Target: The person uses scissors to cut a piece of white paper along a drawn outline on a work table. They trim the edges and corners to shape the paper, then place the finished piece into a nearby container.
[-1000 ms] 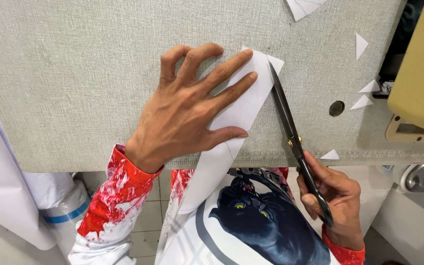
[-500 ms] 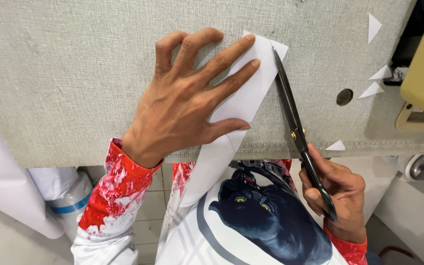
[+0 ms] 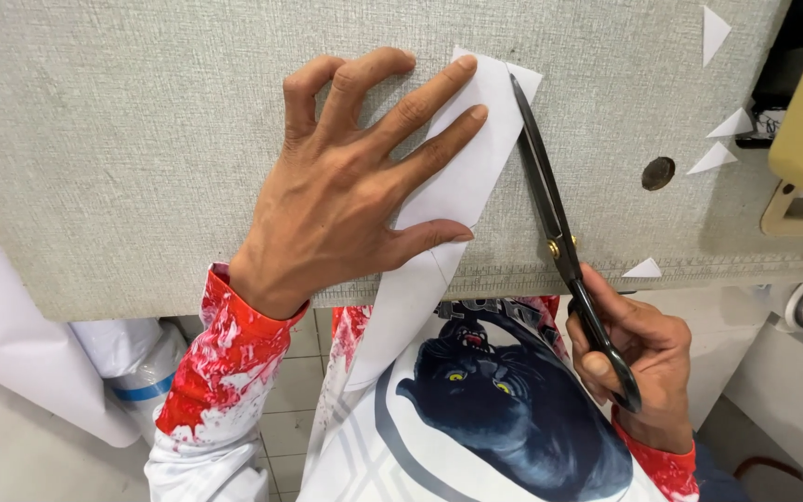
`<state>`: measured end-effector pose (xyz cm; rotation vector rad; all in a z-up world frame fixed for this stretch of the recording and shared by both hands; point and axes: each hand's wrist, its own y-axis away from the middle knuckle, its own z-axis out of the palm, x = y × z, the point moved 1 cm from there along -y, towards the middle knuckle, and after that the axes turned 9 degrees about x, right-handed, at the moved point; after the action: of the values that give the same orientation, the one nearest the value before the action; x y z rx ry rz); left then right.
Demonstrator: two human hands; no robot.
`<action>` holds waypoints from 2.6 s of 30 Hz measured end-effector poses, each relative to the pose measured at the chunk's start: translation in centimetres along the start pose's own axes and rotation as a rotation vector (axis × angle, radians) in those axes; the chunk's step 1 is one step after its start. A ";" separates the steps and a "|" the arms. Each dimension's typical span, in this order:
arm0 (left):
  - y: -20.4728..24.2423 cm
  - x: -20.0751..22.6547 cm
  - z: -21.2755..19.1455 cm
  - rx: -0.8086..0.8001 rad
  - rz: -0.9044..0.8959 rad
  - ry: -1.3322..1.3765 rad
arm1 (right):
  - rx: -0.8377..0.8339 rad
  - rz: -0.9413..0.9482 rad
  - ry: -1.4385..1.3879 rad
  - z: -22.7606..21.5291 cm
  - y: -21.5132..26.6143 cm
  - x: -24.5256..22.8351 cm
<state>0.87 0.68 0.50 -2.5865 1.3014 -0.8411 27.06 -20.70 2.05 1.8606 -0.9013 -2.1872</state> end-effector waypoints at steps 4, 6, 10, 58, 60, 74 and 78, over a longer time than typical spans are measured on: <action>0.0 0.0 0.1 -0.002 0.001 -0.006 | 0.006 -0.020 -0.037 -0.1 -0.1 0.4; 0.0 0.0 0.1 -0.006 0.003 -0.009 | 0.007 -0.019 -0.036 0.0 -0.2 0.4; 0.1 0.0 0.0 -0.002 0.002 -0.009 | -0.036 -0.030 -0.050 0.3 -0.4 0.3; -3.3 -5.0 -5.2 -0.479 0.506 -0.816 | -0.113 -0.186 0.043 -4.6 -2.1 -0.1; -3.5 -5.4 -5.0 -0.533 0.438 -0.742 | -0.133 -0.188 0.045 -4.7 -2.1 -0.1; 2.2 0.0 1.1 0.169 0.013 -0.029 | -0.133 -0.170 0.041 -4.1 -2.5 -1.1; 1.9 -3.3 0.5 0.193 -0.007 -0.347 | -0.117 -0.175 0.118 -4.2 -2.5 -1.2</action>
<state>-1.79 1.96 -1.95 -2.4445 1.0577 -0.4619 31.93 -19.56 1.55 2.0556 -0.5959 -2.1448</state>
